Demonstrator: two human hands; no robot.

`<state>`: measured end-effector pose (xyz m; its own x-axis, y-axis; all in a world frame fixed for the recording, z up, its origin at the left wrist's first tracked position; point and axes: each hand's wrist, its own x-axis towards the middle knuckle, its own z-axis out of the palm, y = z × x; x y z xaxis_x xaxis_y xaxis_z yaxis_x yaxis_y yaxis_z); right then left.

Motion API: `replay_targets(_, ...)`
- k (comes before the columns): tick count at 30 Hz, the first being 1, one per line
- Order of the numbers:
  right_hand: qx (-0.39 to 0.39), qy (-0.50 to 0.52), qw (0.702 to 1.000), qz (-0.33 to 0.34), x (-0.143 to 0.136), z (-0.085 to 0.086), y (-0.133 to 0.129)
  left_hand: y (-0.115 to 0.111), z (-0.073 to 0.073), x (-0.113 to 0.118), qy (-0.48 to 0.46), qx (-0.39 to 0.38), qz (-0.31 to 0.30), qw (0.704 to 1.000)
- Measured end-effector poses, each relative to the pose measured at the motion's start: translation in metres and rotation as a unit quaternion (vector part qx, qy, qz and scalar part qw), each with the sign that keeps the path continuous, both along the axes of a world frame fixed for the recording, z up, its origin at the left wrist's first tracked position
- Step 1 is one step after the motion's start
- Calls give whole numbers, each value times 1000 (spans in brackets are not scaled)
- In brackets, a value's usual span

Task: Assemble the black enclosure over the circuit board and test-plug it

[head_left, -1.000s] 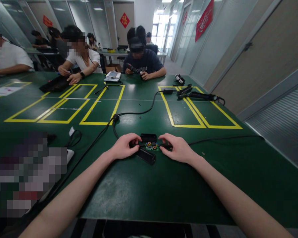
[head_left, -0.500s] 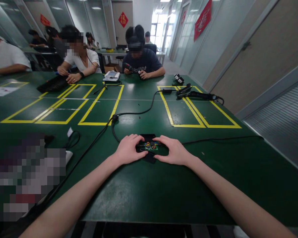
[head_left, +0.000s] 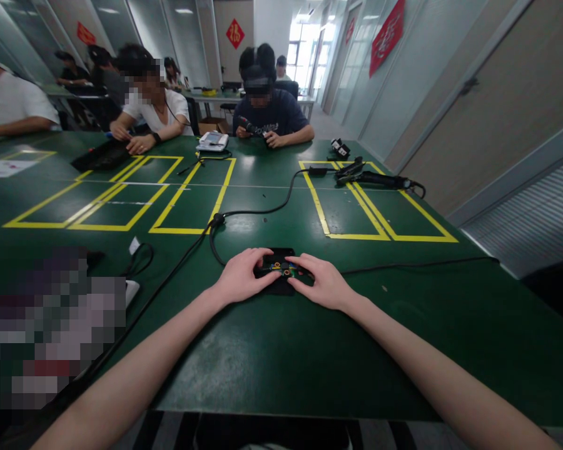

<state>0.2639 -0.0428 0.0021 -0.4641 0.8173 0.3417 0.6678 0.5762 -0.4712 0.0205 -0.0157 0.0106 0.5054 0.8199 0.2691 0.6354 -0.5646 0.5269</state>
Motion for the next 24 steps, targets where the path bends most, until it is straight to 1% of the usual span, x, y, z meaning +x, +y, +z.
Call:
replay_targets(2, 23, -13, 1000, 5, 2, 2, 0, 6, 0, -9, -28, -29, -36, 999)
replay_targets(5, 86, -46, 995, 38, 9, 4, 3, 14, 1, -20, -59, -60, -78, 993)
replay_targets(7, 118, -64, 989, 62, 14, 5, 6, 16, 1, -24, -76, -79, -82, 991)
replay_targets(9, 128, -75, 986, 73, 18, 5, 8, 16, 1, -23, -77, -78, -81, 991)
replay_targets(16, 97, -123, 987, 27, 30, 3, 15, 8, 0, -15, -7, -12, -73, 997)
replay_targets(20, 76, -139, 987, 18, 29, -1, 17, 7, 0, -11, 33, 3, -56, 998)
replay_targets(24, 47, -142, 989, 3, 27, -5, 17, 5, -1, -4, 52, 10, -29, 998)
